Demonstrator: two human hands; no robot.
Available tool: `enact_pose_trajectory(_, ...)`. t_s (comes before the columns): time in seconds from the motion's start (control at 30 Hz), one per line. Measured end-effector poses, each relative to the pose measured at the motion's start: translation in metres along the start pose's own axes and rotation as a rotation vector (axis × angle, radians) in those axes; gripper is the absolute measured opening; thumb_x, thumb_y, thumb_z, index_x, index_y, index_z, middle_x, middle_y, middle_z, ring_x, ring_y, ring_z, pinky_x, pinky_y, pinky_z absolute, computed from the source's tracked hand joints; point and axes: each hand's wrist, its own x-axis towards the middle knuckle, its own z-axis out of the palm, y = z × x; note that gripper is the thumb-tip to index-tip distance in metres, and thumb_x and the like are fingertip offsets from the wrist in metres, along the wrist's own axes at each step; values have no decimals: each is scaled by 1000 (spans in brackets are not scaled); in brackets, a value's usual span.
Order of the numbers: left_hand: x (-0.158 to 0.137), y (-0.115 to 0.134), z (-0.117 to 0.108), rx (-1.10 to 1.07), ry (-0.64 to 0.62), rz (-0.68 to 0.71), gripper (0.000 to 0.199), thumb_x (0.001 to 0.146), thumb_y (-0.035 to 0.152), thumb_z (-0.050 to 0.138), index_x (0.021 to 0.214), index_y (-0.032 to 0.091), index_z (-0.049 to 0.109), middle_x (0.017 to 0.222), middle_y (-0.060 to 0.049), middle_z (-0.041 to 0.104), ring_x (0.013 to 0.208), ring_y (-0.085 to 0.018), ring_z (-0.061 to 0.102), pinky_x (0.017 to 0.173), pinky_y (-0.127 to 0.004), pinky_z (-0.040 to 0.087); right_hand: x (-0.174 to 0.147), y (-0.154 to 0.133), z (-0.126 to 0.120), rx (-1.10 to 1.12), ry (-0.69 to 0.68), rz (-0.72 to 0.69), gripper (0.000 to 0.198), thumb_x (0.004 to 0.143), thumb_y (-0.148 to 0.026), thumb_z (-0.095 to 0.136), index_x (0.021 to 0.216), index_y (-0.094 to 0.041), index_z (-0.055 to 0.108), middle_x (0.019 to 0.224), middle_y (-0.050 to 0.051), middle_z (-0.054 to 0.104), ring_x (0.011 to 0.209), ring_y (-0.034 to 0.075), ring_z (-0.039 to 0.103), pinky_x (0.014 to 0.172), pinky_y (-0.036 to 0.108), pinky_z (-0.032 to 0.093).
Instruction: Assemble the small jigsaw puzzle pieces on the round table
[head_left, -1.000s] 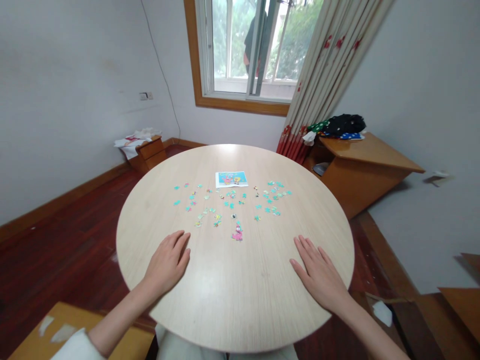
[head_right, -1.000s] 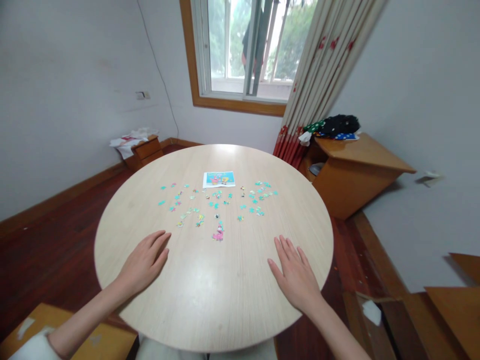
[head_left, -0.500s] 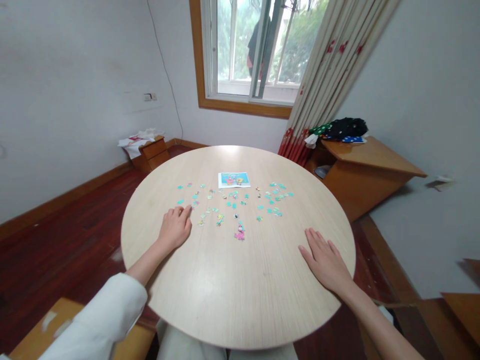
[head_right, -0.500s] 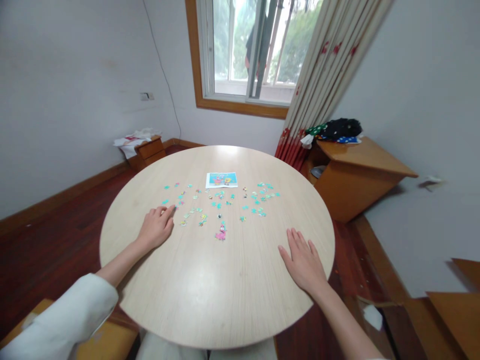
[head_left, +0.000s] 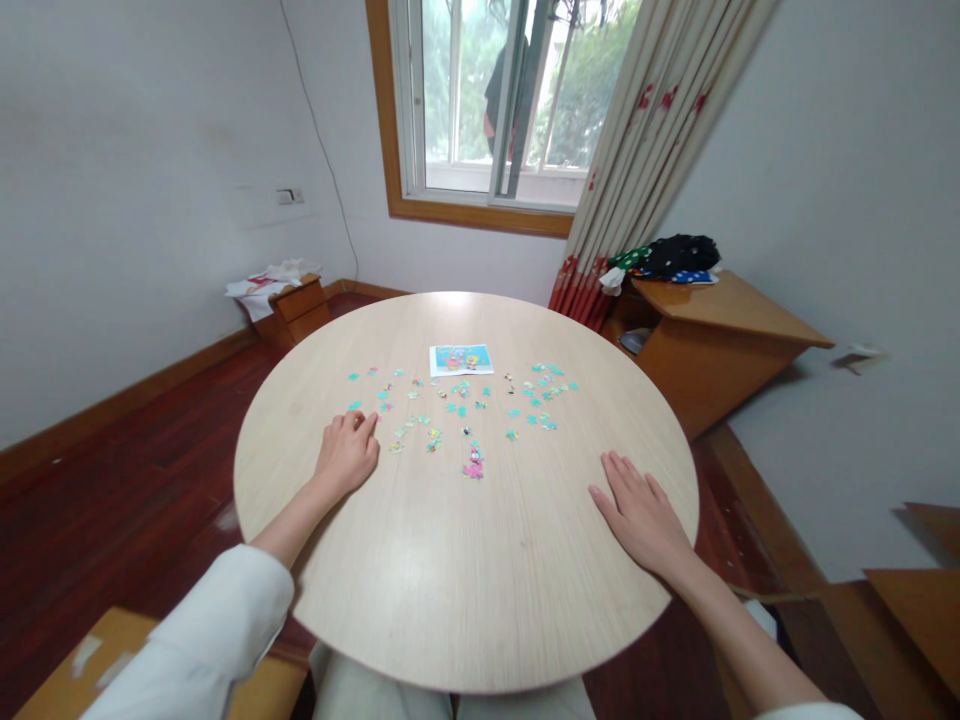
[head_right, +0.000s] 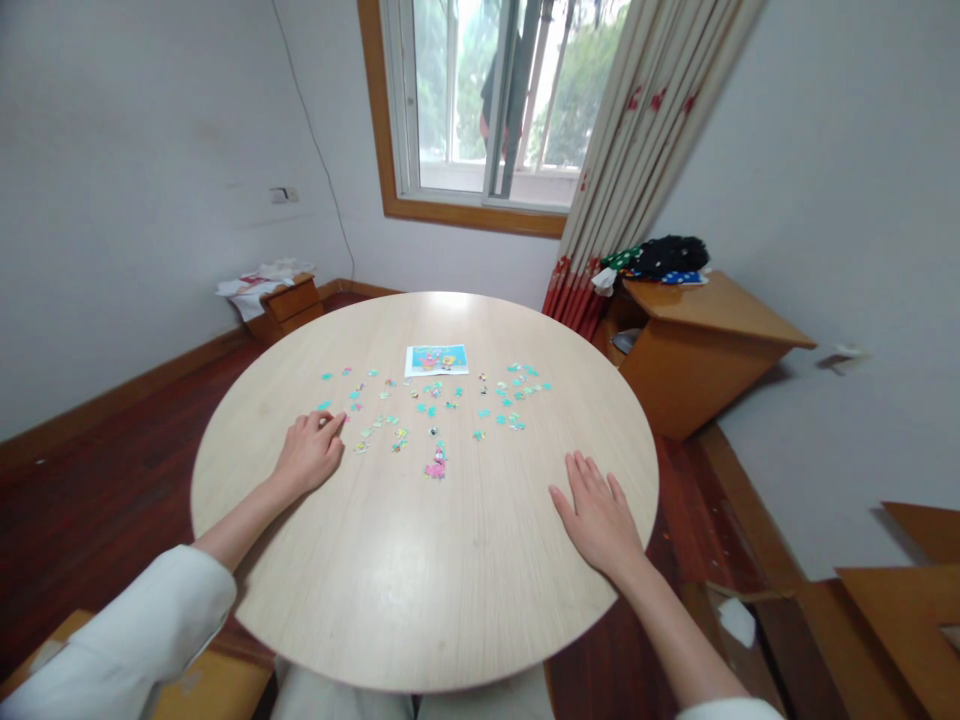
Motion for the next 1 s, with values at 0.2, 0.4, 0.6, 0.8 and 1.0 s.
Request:
enact_pose_trajectory(0.2, 2, -4, 6, -93, 19, 90, 43, 79, 18, 35, 116, 12, 58, 119, -13, 58, 112, -25, 50, 98, -40, 38, 0, 3, 4, 16, 38, -7, 62, 91, -45, 18, 143, -12, 26, 147, 11, 30, 137, 22, 25, 111, 45, 20)
enact_pose_trajectory(0.4, -7, -2, 2, -175, 4, 76, 40, 86, 28, 31, 94, 13, 67, 102, -15, 66, 96, -26, 59, 90, -40, 43, 0, 2, 4, 12, 30, -24, 62, 91, -45, 18, 142, -11, 28, 147, 12, 31, 136, 22, 25, 111, 45, 21)
enact_pose_trajectory(0.6, 4, -13, -7, -347, -86, 84, 32, 81, 29, 39, 89, 14, 66, 94, -13, 64, 88, -22, 59, 82, -35, 46, 0, 2, 3, 16, 30, -5, 62, 91, -44, 18, 142, -10, 28, 147, 12, 31, 137, 23, 25, 111, 45, 20)
enact_pose_trajectory(0.8, 32, -27, -17, -402, -346, 168, 25, 69, 24, 49, 86, 17, 66, 80, -7, 64, 73, -18, 57, 73, -29, 45, 0, 2, 4, 17, 25, -8, 63, 91, -45, 18, 142, -10, 29, 147, 12, 31, 137, 22, 25, 111, 45, 20)
enact_pose_trajectory(1.0, 40, -27, -19, -411, -403, 152, 19, 60, 18, 48, 73, 18, 63, 72, -4, 62, 65, -16, 54, 66, -27, 44, 0, 1, 3, 16, 35, -17, 63, 91, -45, 18, 141, -10, 29, 146, 12, 31, 136, 23, 26, 111, 46, 21)
